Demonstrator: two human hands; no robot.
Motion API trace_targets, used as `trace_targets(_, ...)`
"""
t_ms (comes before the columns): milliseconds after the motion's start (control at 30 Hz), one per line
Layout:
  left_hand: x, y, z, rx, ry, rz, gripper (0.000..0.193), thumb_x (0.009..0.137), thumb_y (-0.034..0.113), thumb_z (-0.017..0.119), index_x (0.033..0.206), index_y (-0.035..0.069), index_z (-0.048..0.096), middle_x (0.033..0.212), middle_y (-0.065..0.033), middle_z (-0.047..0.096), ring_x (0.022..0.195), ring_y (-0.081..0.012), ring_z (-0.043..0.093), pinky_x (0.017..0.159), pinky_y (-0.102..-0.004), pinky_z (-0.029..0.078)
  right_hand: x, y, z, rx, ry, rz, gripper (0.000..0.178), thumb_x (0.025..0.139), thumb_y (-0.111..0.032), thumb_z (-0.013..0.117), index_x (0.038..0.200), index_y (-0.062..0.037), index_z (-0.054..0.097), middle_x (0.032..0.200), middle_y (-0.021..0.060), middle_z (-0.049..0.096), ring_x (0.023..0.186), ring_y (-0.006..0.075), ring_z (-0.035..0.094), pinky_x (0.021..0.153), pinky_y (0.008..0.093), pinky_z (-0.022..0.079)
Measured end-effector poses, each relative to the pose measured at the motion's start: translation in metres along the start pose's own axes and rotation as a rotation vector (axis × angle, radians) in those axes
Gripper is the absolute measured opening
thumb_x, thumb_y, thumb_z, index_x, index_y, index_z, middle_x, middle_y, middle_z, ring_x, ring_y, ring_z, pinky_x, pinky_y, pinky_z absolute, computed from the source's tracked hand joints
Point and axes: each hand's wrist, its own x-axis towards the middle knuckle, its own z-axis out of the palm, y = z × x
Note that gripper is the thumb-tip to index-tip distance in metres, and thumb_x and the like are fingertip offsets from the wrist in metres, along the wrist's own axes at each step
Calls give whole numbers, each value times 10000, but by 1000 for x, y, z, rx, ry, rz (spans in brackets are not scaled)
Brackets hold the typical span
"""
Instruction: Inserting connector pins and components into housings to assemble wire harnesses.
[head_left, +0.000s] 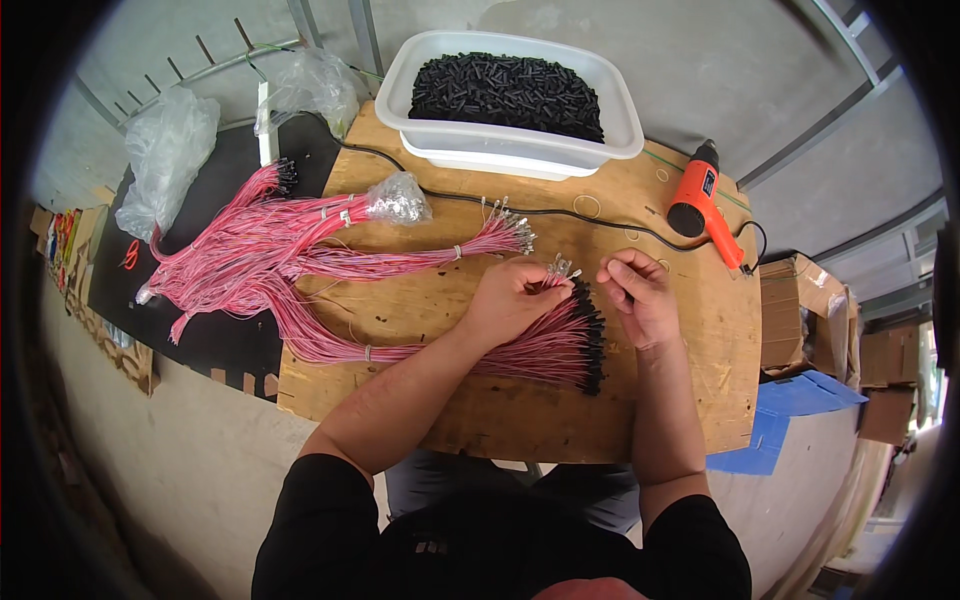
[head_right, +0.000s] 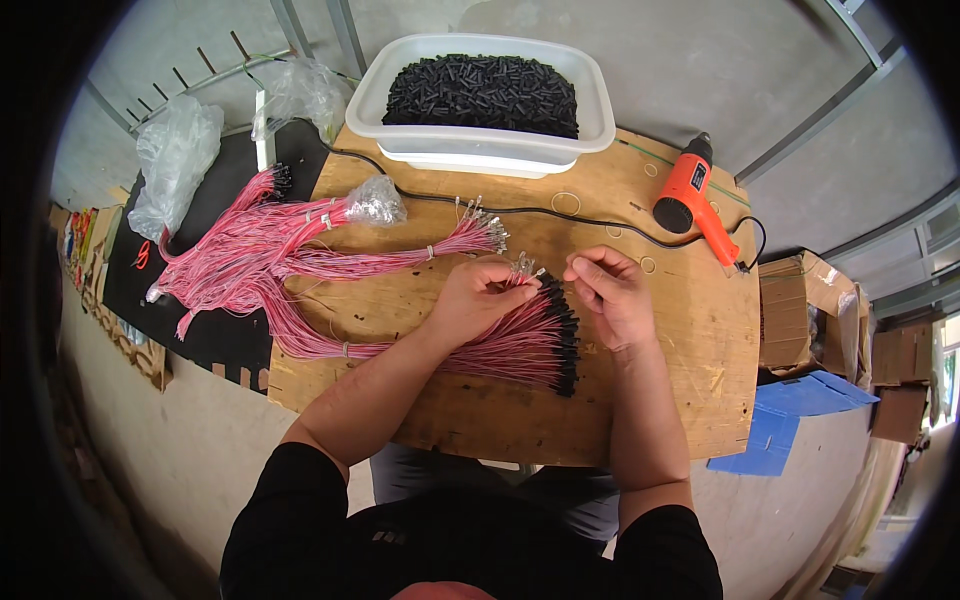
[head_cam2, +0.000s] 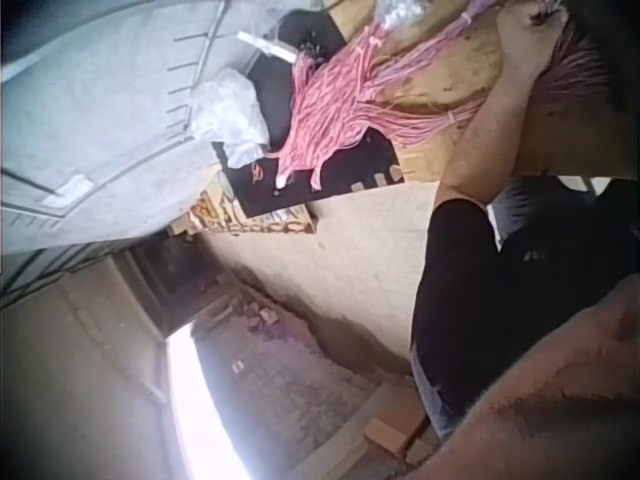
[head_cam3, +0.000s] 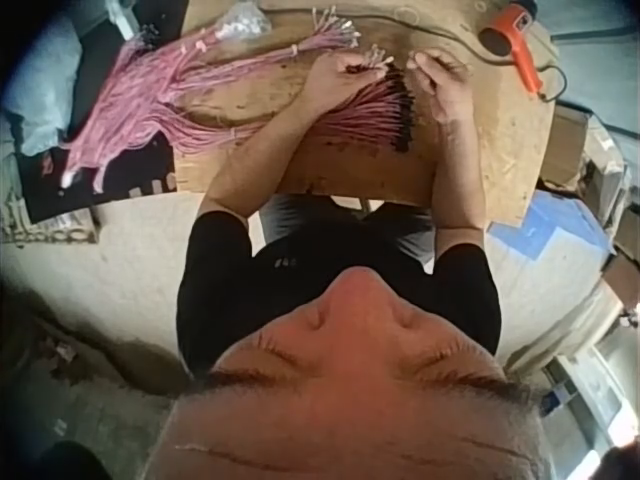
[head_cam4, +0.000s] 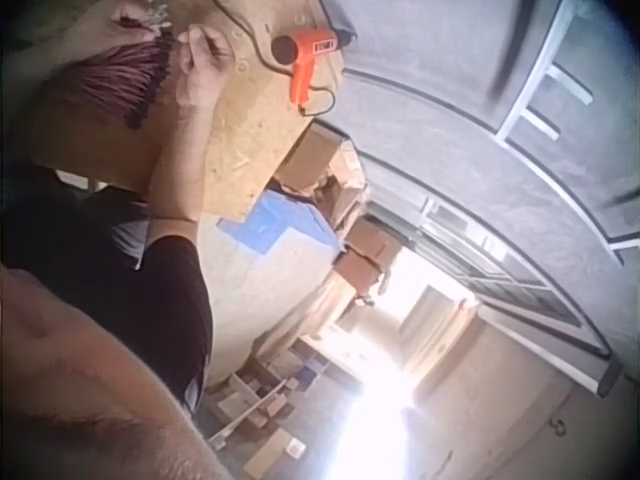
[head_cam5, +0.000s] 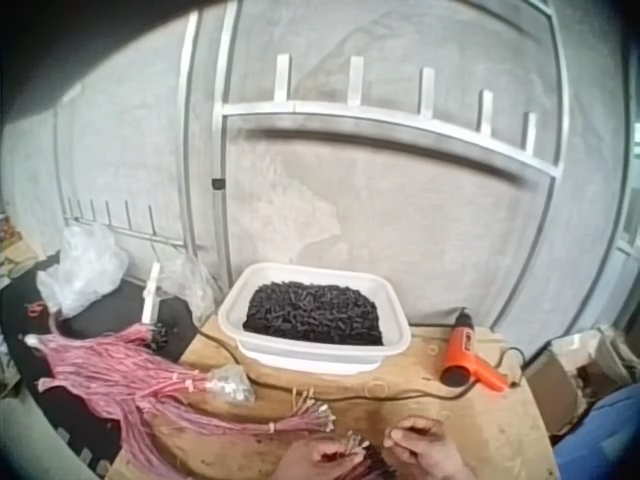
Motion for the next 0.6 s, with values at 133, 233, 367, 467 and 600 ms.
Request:
trace_targets(133,-2,8,-1,-11,-25,-55,178,868,148,777,1002,32,761,869,-121,743,742,-150,698,684,-288,537,-3,6,8,-147,-32,-33,136,926,-37,699,1053,14,695,872,47,702,671,47,538,576,182,393)
trace_targets(233,-2,8,0,-47,-31,-46,207,846,151,798,1007,27,756,890,-123,750,760,-164,710,705,-293,545,-4,10,14,-190,-47,-60,148,920,1,695,1067,22,701,916,47,710,757,66,604,668,198,472)
trace_targets(367,-1,11,-2,-15,-80,-60,237,816,154,827,1001,25,754,895,-117,753,762,-162,712,710,-290,548,-4,11,15,-202,-76,-54,156,922,25,688,1076,35,706,963,59,723,866,101,654,790,231,527)
trace_targets(467,-1,8,-3,-34,-101,-105,232,811,149,832,987,20,753,871,-103,749,736,-136,691,693,-285,544,-4,12,14,-245,-94,-77,162,922,25,688,1082,36,709,979,67,728,876,99,656,795,232,530)
trace_targets(600,-1,0,-2,-239,-115,-206,205,833,126,817,979,1,746,815,-53,732,697,-81,640,653,-263,529,-6,9,16,-241,-72,-62,123,922,25,688,1043,30,711,948,51,721,850,89,646,773,228,525)
